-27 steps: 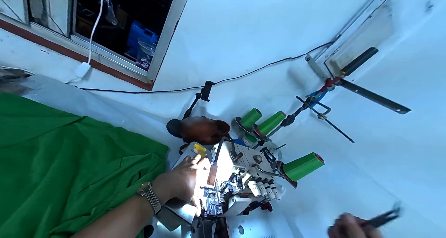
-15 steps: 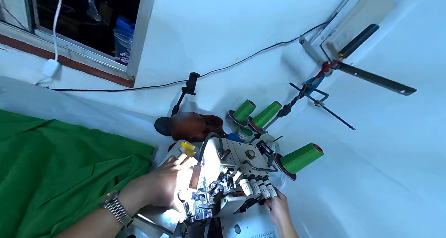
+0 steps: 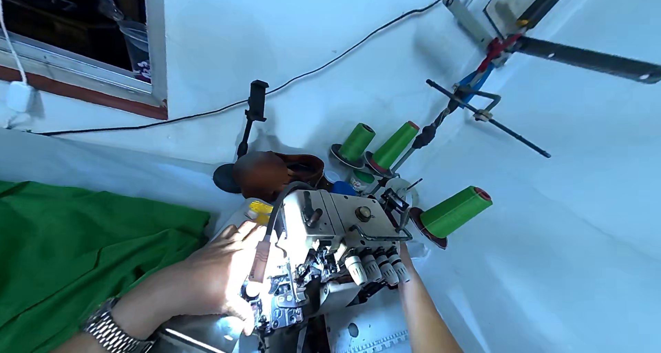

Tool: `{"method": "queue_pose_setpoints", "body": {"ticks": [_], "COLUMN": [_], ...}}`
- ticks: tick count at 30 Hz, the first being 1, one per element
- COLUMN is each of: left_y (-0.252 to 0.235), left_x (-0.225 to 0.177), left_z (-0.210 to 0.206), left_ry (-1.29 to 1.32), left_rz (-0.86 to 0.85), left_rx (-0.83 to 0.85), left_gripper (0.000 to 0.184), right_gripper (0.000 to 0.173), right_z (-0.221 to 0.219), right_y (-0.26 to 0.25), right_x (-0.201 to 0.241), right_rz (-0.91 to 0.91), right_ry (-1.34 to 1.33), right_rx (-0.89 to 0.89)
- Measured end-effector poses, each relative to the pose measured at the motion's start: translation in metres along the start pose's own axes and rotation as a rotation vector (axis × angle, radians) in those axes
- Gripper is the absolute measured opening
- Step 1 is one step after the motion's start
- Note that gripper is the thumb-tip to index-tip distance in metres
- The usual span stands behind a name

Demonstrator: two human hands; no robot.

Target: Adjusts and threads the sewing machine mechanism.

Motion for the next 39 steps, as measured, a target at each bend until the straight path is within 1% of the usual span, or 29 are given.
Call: {"method": "queue_pose_setpoints", "body": {"ticks": [1, 3, 4, 5, 6, 7, 9, 10, 11, 12, 13, 14, 15, 16, 17, 18, 19, 22, 24, 26, 28, 29, 30, 31, 33, 34, 35, 38, 39], "left_y": [0.0, 0.0, 0.0, 0.0, 0.0, 0.0, -0.001, -0.001, -0.001, -0.001, -0.001, 0.0, 0.001, 0.001, 0.002, 0.002, 0.003, 0.003, 0.003, 0.003, 0.003, 0.003, 0.002, 0.002, 0.001, 0.001, 0.0, -0.001, -0.001], "left_x": [0.0, 0.001, 0.002, 0.004, 0.005, 0.005, 0.005, 0.004, 0.003, 0.002, 0.002, 0.002, 0.001, 0.0, -0.001, -0.001, -0.001, 0.0, 0.0, 0.001, 0.003, 0.003, 0.004, 0.005, 0.006, 0.007, 0.008, 0.009, 0.009], "left_z": [-0.001, -0.001, -0.001, -0.003, -0.004, -0.006, -0.008, -0.008, -0.006, -0.004, -0.004, -0.003, -0.003, -0.002, -0.001, 0.0, -0.001, -0.002, 0.0, -0.003, -0.005, -0.006, -0.007, -0.008, -0.011, -0.012, -0.013, -0.015, -0.015], "left_ry": [0.002, -0.004, 0.001, 0.01, 0.03, 0.046, 0.052, 0.043, 0.035, 0.033, 0.039, 0.053, 0.059, 0.056, 0.057, 0.06, 0.062, 0.052, 0.067, 0.066, 0.073, 0.079, 0.086, 0.084, 0.066, 0.063, 0.052, 0.046, 0.053], "left_rz": [0.005, -0.003, -0.011, -0.02, -0.026, -0.027, -0.01, 0.0, 0.011, 0.027, 0.034, 0.035, 0.038, 0.035, 0.034, 0.032, 0.031, 0.022, 0.03, 0.022, 0.014, 0.009, 0.004, 0.005, 0.009, 0.013, 0.014, 0.028, 0.03], "left_rx": [-0.008, 0.005, 0.003, -0.013, -0.03, -0.056, -0.111, -0.098, -0.075, -0.035, -0.032, -0.046, -0.058, -0.054, -0.046, -0.045, -0.042, -0.054, -0.023, -0.038, -0.066, -0.094, -0.113, -0.114, -0.136, -0.131, -0.136, -0.122, -0.144], "left_gripper": [0.111, 0.106, 0.104, 0.105, 0.107, 0.109, 0.114, 0.116, 0.118, 0.122, 0.123, 0.124, 0.123, 0.121, 0.12, 0.12, 0.119, 0.119, 0.118, 0.118, 0.117, 0.118, 0.119, 0.12, 0.12, 0.12, 0.12, 0.122, 0.122], "right_gripper": [0.021, 0.015, 0.014, 0.014, 0.013, 0.013, 0.015, 0.018, 0.022, 0.025, 0.026, 0.026, 0.026, 0.024, 0.022, 0.026, 0.028, 0.025, 0.023, 0.02, 0.021, 0.02, 0.017, 0.015, 0.012, 0.012, 0.012, 0.016, 0.017], "right_z": [0.003, 0.006, 0.003, -0.003, -0.012, -0.016, -0.008, -0.001, 0.004, 0.005, 0.004, 0.003, 0.002, -0.003, -0.017, -0.034, -0.045, -0.051, -0.051, -0.05, -0.046, -0.042, -0.034, -0.023, -0.004, 0.001, 0.003, 0.003, 0.001], "right_y": [-0.003, 0.002, 0.009, 0.019, 0.03, 0.032, 0.008, -0.002, -0.008, -0.013, -0.009, -0.005, -0.01, -0.016, -0.007, -0.005, -0.005, -0.005, -0.007, -0.006, -0.004, -0.003, -0.002, -0.004, -0.013, -0.016, -0.013, 0.012, 0.015], "right_x": [-0.01, -0.026, -0.026, -0.015, 0.005, 0.012, -0.014, -0.019, -0.018, -0.018, -0.011, -0.007, -0.007, 0.001, 0.049, 0.084, 0.099, 0.101, 0.099, 0.097, 0.096, 0.089, 0.074, 0.046, -0.017, -0.034, -0.038, -0.024, -0.023], "right_rz": [0.054, 0.183, 0.219, 0.206, 0.138, 0.136, 0.244, 0.185, 0.101, 0.071, 0.024, 0.064, 0.205, 0.356, 0.055, -0.181, -0.264, -0.145, -0.11, -0.08, -0.128, -0.142, -0.125, -0.063, 0.141, 0.18, 0.197, 0.256, 0.27], "right_ry": [-0.034, -0.148, -0.198, -0.253, -0.301, -0.327, -0.249, -0.135, -0.079, -0.077, -0.077, -0.094, -0.087, 0.004, 0.294, 0.488, 0.581, 0.668, 0.679, 0.66, 0.617, 0.538, 0.426, 0.297, 0.072, 0.011, -0.031, -0.14, -0.16], "right_rx": [-0.008, -0.046, -0.075, -0.114, -0.162, -0.161, -0.025, 0.067, 0.135, 0.155, 0.184, 0.225, 0.267, 0.278, 0.229, 0.198, 0.175, 0.153, 0.149, 0.116, 0.077, 0.036, 0.005, -0.004, -0.015, -0.032, -0.049, -0.053, -0.047]}}
Point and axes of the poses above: each hand's wrist, its own y-axis away from the middle knuckle, its own z-axis out of the back of the hand, x = y × z, the point moved 2 cm from there along -y, towards the middle knuckle, and after that the axes turned 12 degrees about -y, right-handed, at the moved point
